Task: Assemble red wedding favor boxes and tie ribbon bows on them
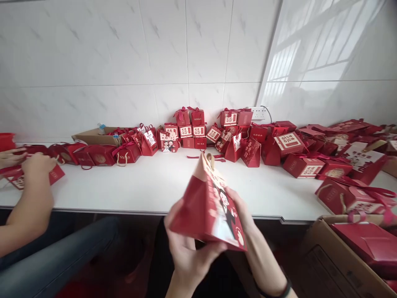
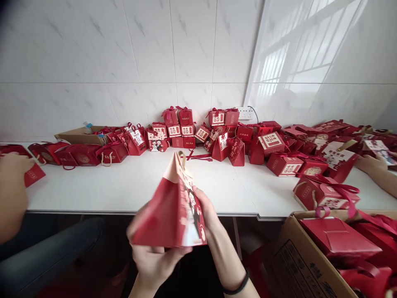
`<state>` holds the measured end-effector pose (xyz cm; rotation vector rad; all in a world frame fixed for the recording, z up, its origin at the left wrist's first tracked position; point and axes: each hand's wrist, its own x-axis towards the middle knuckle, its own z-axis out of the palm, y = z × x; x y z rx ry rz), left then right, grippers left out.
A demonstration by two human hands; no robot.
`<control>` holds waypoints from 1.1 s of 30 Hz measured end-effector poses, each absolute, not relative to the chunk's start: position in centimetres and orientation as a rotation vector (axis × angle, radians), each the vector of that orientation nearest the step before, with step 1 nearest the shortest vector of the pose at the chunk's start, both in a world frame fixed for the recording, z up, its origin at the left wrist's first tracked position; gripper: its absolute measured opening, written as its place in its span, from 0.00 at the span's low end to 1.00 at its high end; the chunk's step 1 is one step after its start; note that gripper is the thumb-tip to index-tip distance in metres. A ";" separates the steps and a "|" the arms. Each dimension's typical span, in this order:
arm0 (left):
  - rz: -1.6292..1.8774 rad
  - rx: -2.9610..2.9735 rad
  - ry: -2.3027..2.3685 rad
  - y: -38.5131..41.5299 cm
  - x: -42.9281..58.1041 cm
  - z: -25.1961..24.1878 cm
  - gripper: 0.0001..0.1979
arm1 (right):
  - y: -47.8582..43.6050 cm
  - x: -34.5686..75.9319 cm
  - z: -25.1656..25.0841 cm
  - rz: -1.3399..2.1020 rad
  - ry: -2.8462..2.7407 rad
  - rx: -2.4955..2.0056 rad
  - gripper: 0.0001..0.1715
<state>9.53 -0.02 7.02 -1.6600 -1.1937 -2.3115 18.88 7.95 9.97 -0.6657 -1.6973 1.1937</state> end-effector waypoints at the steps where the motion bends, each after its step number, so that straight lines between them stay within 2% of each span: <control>1: -2.586 -1.538 -1.284 0.0 9.1 7.0 0.38 | 8.2 19.0 10.1 1.338 -1.652 -0.624 0.35; 3: -3.144 -1.248 -1.378 0.1 8.3 7.2 0.38 | 8.5 19.5 10.5 1.643 -1.507 -0.520 0.32; 5: -3.583 -0.964 -1.335 0.5 7.8 7.6 0.34 | 8.8 20.0 11.0 1.756 -1.418 -0.467 0.32; 9: -4.083 -0.577 -1.020 1.2 8.4 8.7 0.22 | 8.5 20.5 12.6 1.484 -1.504 -0.582 0.27; 11: -4.223 -0.469 -0.856 1.2 9.2 9.2 0.20 | 8.0 20.6 13.4 1.392 -1.503 -0.650 0.25; 14: -4.337 -0.355 -0.800 0.8 10.2 9.6 0.22 | 7.3 21.0 13.9 1.334 -1.472 -0.702 0.23; 18: -4.421 -0.489 -0.851 0.3 11.1 10.1 0.23 | 6.5 22.2 13.8 1.304 -1.418 -0.709 0.22; 26: -4.379 -0.350 -1.060 -0.5 12.7 11.3 0.23 | 5.4 24.2 13.5 1.274 -1.380 -0.715 0.22; 28: -4.327 -0.318 -1.081 -0.9 13.0 11.3 0.23 | 4.9 24.4 13.2 1.102 -1.363 -0.767 0.19; 30: -4.277 -0.334 -1.046 -1.2 13.2 11.3 0.23 | 4.2 24.5 12.9 0.760 -1.318 -0.830 0.14; 33: -4.201 -0.364 -1.037 -1.2 13.7 11.1 0.21 | 2.9 24.8 12.6 0.268 -1.426 -0.887 0.13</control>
